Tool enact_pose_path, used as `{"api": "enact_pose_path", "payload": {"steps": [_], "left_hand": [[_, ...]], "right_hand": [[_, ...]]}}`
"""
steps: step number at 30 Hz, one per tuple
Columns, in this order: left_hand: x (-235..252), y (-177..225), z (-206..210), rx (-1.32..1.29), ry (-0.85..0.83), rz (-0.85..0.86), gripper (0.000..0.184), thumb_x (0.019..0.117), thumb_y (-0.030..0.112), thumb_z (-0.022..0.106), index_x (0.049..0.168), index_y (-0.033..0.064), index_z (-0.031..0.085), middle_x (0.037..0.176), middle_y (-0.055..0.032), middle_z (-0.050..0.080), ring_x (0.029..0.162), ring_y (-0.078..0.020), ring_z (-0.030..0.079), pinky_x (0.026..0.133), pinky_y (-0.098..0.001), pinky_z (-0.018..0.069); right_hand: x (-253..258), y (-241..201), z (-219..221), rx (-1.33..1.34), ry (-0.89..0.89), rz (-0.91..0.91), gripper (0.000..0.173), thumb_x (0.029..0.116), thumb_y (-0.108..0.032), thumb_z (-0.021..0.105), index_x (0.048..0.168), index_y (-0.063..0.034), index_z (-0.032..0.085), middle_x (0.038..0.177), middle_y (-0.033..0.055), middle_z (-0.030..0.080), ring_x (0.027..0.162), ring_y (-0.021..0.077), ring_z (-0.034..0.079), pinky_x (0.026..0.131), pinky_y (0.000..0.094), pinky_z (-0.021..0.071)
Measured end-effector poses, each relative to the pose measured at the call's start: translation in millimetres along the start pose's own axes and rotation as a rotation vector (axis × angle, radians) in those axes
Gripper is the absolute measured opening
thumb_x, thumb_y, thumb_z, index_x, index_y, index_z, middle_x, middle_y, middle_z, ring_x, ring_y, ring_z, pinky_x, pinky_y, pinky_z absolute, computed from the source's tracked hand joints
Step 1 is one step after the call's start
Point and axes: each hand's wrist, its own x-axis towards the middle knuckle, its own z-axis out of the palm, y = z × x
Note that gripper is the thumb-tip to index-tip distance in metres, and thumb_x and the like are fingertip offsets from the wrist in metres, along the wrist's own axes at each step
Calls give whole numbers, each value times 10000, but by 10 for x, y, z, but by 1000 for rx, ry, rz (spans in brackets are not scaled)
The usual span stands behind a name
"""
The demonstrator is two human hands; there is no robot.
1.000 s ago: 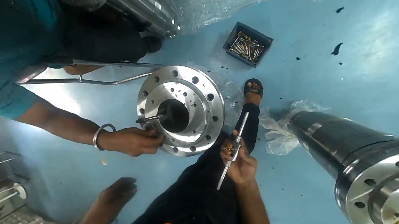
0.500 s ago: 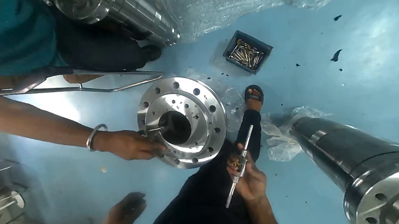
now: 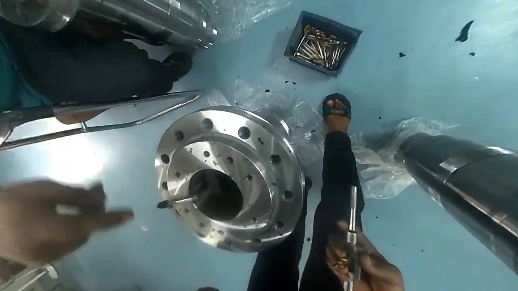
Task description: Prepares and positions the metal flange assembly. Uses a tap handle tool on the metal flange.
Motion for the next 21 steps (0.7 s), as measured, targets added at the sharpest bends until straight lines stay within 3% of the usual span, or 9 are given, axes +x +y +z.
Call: {"api": "enact_pose_path", "payload": {"steps": [2,4,5,7,10,16,21], "left_hand": [[640,-1173,90,-54,-78,208,318,1046,25,514,1282,-181,566,1186,-297,665,1084,-271,684,944,-296,532],[1218,-2127,284,-151,-16,238,344,1024,71,579,1291,-145,566,1179,-255,674,1069,-237,690,941,-333,558],[1399,-2382,348,-185,22,235,351,1014,90,605,1291,-123,575,1175,-230,682,1054,-220,694,934,-347,569],[1601,-2577,357,-188,19,262,350,1009,109,623,1307,-71,586,1154,-180,703,1036,-206,711,925,-366,590],[1703,-2546,356,-208,-5,336,324,1003,68,618,1299,-59,591,1118,-138,720,1001,-183,725,896,-347,607],[1723,-2183,517,-279,32,291,277,987,28,623,1225,-112,615,1074,-157,731,955,-172,733,867,-322,613],[1944,-2389,538,-291,-54,316,267,996,53,618,1243,-48,630,1077,-96,742,973,-156,734,878,-325,618]], "right_hand": [[2,-34,-23,7,7,5,477,947,-226,669,1420,-193,620,1106,71,730,937,146,708,812,252,583],[6,-57,-67,16,10,12,473,954,-224,662,1423,-186,613,1121,75,724,939,150,705,812,256,583],[1,-66,-91,17,10,16,472,959,-221,656,1427,-183,607,1132,76,719,940,150,704,811,258,584],[-24,-101,-126,2,18,31,462,967,-216,642,1426,-179,602,1134,76,709,932,150,699,796,262,588],[-83,-171,-150,-16,25,41,464,970,-226,640,1431,-191,599,1133,64,711,932,136,698,791,243,586],[-92,-265,-157,-20,55,63,485,958,-229,648,1439,-207,588,1127,43,711,921,123,697,767,224,584],[-70,-326,-138,-57,124,96,497,928,-260,681,1417,-222,602,1085,22,711,892,107,695,734,217,587]]}}
